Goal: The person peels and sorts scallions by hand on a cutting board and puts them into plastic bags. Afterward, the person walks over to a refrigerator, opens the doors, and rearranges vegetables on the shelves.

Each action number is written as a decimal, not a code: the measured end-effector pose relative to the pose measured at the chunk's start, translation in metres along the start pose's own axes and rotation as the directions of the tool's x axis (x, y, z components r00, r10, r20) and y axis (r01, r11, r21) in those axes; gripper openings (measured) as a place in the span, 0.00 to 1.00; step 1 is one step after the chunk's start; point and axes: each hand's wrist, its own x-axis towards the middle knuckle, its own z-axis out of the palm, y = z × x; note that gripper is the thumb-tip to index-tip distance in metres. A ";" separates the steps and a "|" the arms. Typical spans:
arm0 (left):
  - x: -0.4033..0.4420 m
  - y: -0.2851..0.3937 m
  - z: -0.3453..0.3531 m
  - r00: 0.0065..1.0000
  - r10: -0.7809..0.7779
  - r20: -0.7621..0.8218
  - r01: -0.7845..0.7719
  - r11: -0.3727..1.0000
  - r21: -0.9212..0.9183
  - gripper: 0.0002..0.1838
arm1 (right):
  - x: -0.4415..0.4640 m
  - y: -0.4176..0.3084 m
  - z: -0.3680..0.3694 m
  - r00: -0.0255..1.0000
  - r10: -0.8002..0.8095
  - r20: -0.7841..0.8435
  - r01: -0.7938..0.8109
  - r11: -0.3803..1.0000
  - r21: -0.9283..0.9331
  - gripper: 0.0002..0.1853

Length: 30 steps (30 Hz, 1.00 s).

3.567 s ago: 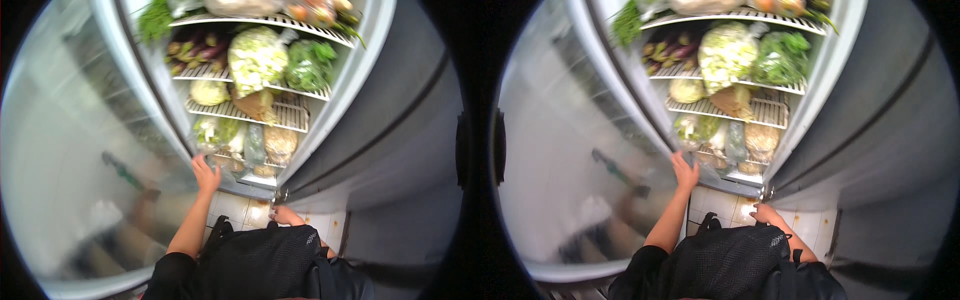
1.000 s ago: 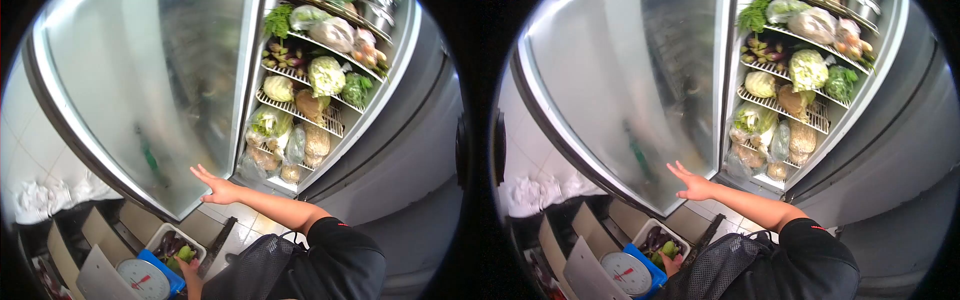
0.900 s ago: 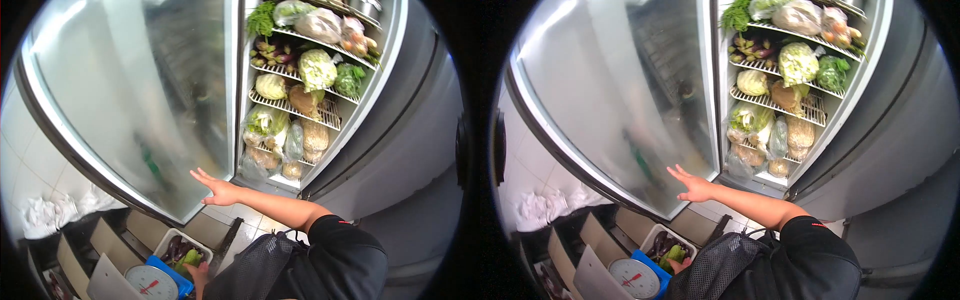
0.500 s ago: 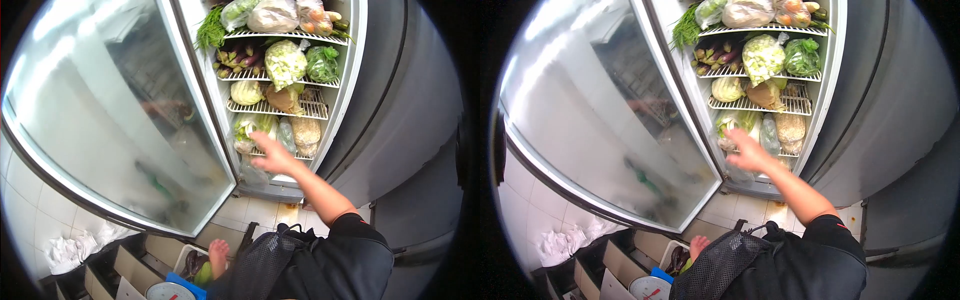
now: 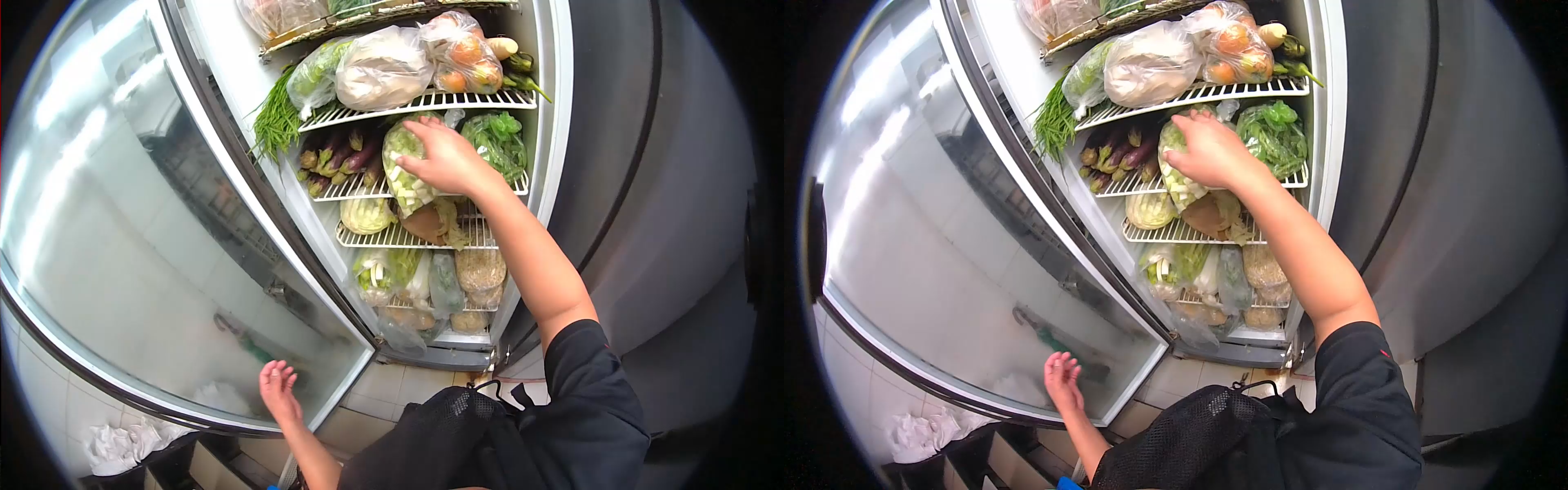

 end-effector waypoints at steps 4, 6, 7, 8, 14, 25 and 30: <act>-0.011 -0.042 0.034 0.985 -0.151 0.085 0.145 0.987 0.072 0.13 | 0.019 -0.003 0.025 0.980 0.157 0.122 -0.121 0.958 -0.260 0.45; -0.011 -0.048 0.044 0.978 -0.178 0.110 0.167 0.981 0.103 0.13 | 0.021 -0.003 0.028 0.976 0.168 0.141 -0.115 0.938 -0.326 0.48; -0.007 -0.047 0.048 0.971 -0.194 0.137 0.176 0.975 0.138 0.14 | 0.021 -0.002 0.027 0.976 0.164 0.142 -0.111 0.941 -0.320 0.48; -0.002 -0.045 0.050 0.963 -0.215 0.162 0.186 0.967 0.174 0.14 | 0.019 -0.001 0.029 0.987 0.130 0.094 -0.099 0.955 -0.281 0.47; 0.047 -0.010 0.049 0.981 -0.043 0.189 -0.003 0.972 0.237 0.19 | -0.056 -0.042 0.014 0.918 -0.246 0.311 0.066 0.867 0.493 0.22; 0.113 -0.005 0.261 0.653 0.215 0.726 -0.685 0.578 0.444 0.37 | -0.094 0.014 0.130 0.886 0.462 0.036 -0.455 0.882 -0.122 0.41; 0.175 -0.066 0.312 0.588 0.185 0.787 -0.804 0.026 0.594 0.34 | -0.093 0.015 0.139 0.872 0.489 -0.028 -0.470 0.820 -0.327 0.41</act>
